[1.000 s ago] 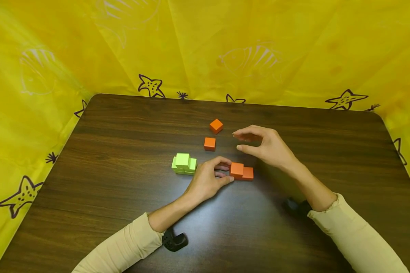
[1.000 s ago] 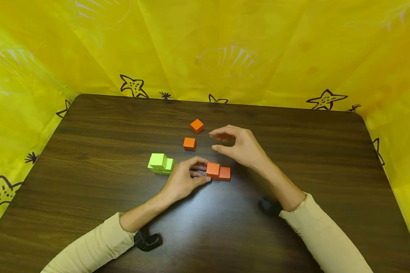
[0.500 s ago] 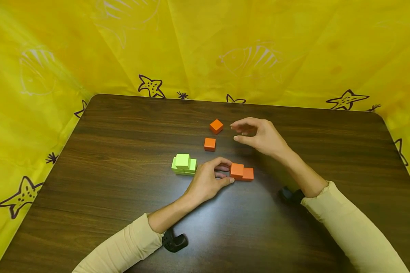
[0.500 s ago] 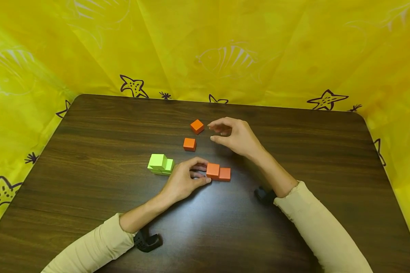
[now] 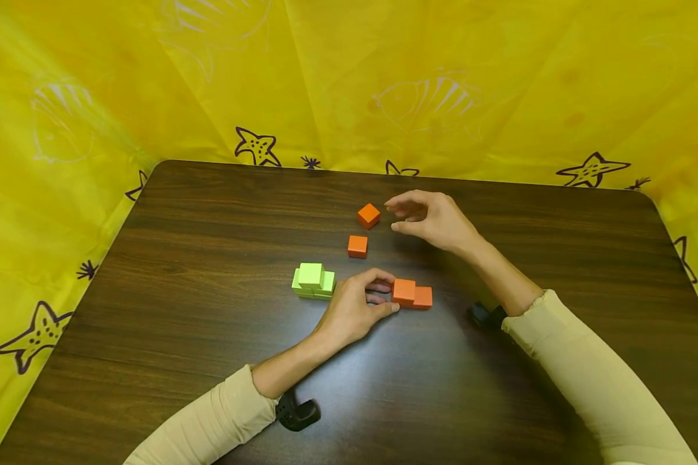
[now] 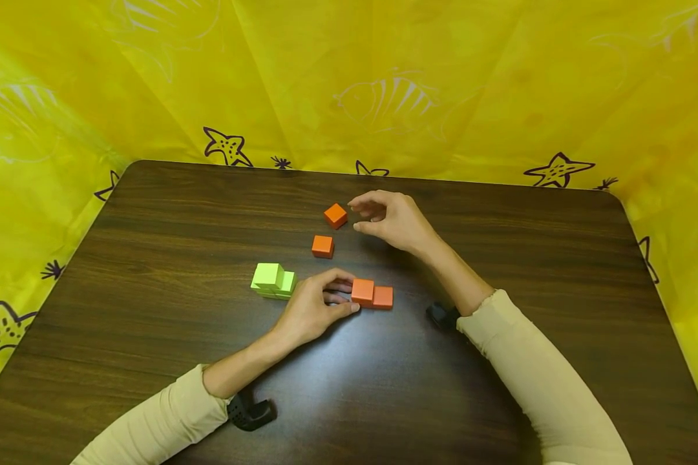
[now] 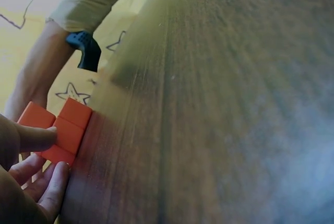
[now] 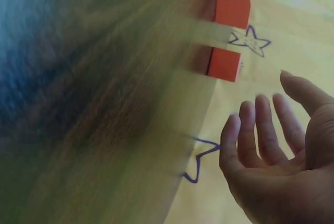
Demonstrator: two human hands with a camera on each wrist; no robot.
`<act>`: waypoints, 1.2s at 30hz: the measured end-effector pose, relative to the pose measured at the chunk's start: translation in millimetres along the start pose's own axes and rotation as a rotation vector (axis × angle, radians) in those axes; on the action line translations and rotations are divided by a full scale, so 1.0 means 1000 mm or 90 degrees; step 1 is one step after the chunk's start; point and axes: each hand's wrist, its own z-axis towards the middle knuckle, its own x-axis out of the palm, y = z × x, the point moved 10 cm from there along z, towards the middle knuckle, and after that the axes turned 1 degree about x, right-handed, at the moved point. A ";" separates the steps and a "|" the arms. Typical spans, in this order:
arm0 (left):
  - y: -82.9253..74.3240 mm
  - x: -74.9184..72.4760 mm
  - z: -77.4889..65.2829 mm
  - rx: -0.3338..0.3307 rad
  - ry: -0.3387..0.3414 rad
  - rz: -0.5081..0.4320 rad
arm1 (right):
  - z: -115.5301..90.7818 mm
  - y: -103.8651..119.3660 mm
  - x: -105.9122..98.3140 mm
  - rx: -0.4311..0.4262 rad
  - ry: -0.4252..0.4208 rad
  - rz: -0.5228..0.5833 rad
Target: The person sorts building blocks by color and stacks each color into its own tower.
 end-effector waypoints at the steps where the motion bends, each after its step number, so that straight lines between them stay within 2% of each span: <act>1: 0.000 0.000 0.000 -0.003 -0.001 0.001 | 0.001 -0.001 0.000 0.001 0.001 0.002; 8: 0.001 0.000 0.000 -0.004 -0.001 0.008 | 0.011 -0.007 0.003 0.002 0.008 0.021; 15: 0.002 -0.002 -0.002 -0.012 -0.004 0.011 | 0.020 -0.010 0.007 0.010 0.018 0.001; 22: 0.003 0.005 -0.002 -0.006 0.008 0.005 | 0.026 -0.021 0.010 0.034 0.034 -0.006; 29: 0.002 0.002 -0.002 -0.009 0.003 0.005 | 0.037 -0.016 0.021 0.016 0.066 -0.023; 36: 0.002 0.002 -0.001 -0.007 0.007 0.003 | 0.043 -0.015 0.030 0.019 0.094 -0.050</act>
